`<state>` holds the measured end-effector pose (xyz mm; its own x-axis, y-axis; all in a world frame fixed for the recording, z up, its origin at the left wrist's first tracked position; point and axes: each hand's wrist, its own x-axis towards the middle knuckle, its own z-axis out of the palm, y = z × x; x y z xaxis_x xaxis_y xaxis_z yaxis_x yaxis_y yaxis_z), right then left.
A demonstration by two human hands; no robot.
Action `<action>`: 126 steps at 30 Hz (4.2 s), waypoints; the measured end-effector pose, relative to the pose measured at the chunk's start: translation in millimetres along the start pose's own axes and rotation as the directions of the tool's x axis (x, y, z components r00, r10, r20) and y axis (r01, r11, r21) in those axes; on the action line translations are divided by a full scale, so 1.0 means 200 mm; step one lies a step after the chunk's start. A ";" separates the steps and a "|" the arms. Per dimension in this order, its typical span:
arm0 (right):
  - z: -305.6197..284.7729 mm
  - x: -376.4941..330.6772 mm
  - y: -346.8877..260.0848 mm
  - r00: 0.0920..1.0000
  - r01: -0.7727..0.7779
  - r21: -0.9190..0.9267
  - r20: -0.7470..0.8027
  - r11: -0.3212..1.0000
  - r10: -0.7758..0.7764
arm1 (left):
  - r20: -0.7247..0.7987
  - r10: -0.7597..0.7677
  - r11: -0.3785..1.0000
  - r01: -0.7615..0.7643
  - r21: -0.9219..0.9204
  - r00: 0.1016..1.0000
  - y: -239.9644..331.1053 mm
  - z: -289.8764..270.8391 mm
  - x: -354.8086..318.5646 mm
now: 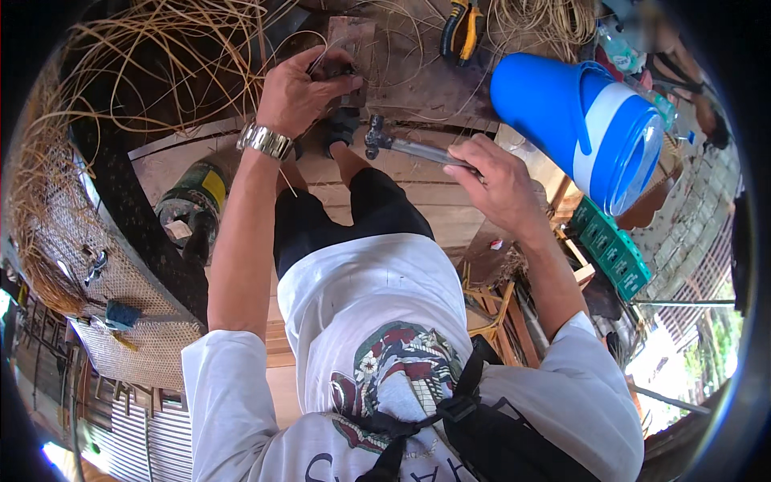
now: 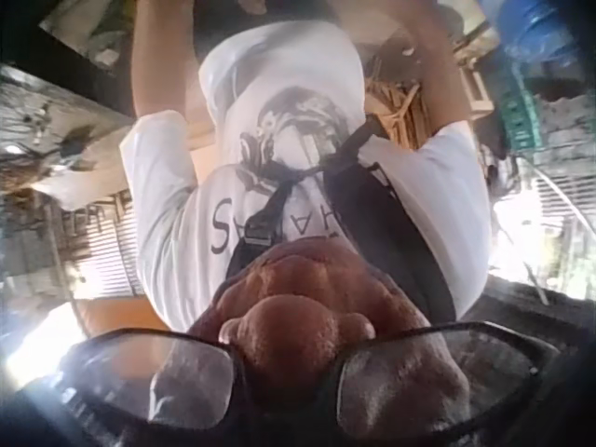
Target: Repairing or weaving a rattan chair seat using strands of material and tools.
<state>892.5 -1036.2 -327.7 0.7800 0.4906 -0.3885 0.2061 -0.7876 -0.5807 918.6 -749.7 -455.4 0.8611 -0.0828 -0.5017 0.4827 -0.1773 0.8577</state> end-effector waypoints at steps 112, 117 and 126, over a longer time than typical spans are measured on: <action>0.22 0.27 0.02 0.884 0.195 0.035 -0.439 0.980 -0.160 | -0.112 -0.010 0.959 0.042 0.280 0.994 0.02 -0.02 0.02; 0.25 0.30 0.07 0.924 0.192 -0.026 -0.331 0.981 -0.190 | -0.067 -0.034 0.967 0.050 0.251 0.997 -0.09 -0.02 0.07; 0.20 0.28 -0.01 0.876 0.257 0.094 -0.443 0.962 -0.191 | -0.116 0.020 0.985 0.001 0.173 0.993 -0.04 0.00 0.04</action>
<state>912.2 -993.0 -377.5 0.9055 0.4152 0.0873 0.3433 -0.5962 -0.7257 921.7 -748.4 -467.4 0.8831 0.0276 -0.4684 0.4483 -0.3441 0.8250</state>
